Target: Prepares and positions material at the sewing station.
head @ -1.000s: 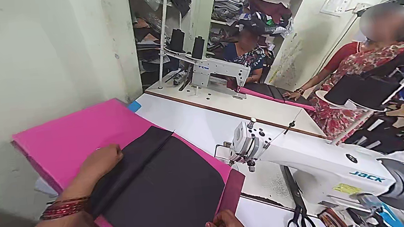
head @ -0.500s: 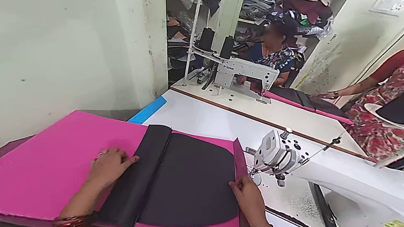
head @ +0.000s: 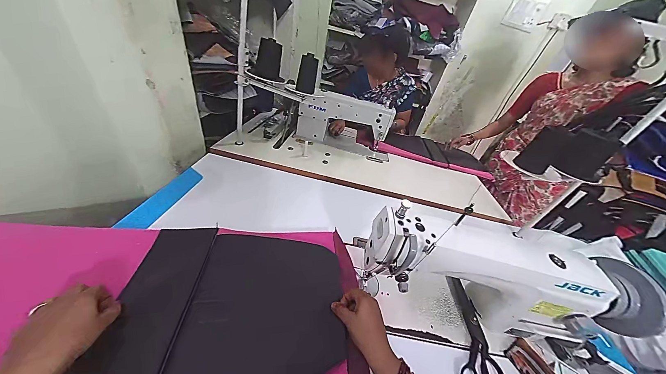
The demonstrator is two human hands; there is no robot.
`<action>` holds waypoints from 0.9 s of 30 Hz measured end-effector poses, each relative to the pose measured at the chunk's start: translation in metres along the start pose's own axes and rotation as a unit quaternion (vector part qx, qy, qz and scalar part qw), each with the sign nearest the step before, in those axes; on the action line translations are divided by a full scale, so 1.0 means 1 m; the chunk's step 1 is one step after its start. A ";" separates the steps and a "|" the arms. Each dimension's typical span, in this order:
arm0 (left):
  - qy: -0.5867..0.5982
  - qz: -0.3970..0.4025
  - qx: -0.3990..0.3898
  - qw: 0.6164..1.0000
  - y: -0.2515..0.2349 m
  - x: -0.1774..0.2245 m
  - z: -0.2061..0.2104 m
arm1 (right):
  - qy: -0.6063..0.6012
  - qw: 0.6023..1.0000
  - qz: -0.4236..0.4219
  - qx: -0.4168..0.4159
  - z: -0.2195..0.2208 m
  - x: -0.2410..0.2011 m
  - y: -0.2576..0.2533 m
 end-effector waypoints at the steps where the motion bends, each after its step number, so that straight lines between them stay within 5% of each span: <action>1: -0.029 -0.006 0.020 0.999 0.006 0.020 -0.005 | -0.013 1.000 0.005 0.000 0.000 0.001 -0.001; 4: 0.018 0.157 0.127 0.979 0.033 0.093 0.012 | -0.049 0.999 0.014 -0.002 0.000 0.006 -0.004; 7: 0.073 0.317 -0.027 0.945 0.059 0.185 0.047 | -0.053 0.998 0.017 -0.003 0.001 0.007 -0.002; 10: 0.111 0.356 -0.093 0.923 0.073 0.234 0.094 | -0.057 0.998 0.019 0.004 0.001 0.005 0.003; 15: 0.206 0.398 0.060 0.892 0.075 0.238 0.132 | -0.073 0.997 -0.018 -0.008 -0.013 0.006 0.016; 18: 0.200 0.420 0.056 0.883 0.075 0.228 0.132 | -0.100 0.995 -0.029 -0.005 -0.042 0.021 0.029; 22: 0.170 0.440 -0.036 0.881 0.086 0.217 0.109 | 0.036 0.981 0.024 0.189 -0.131 0.074 0.048; 27: 0.165 0.455 -0.045 0.874 0.091 0.219 0.102 | 0.279 0.871 0.171 0.366 -0.236 0.144 0.066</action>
Point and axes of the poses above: each hand's wrist, its own y-axis away from the middle knuckle, its own z-axis out of the palm, x = y × z, the point moved 1 cm from there along -y, towards the middle knuckle, and after that the axes turned 15 degrees about x, right-handed, at the moved point
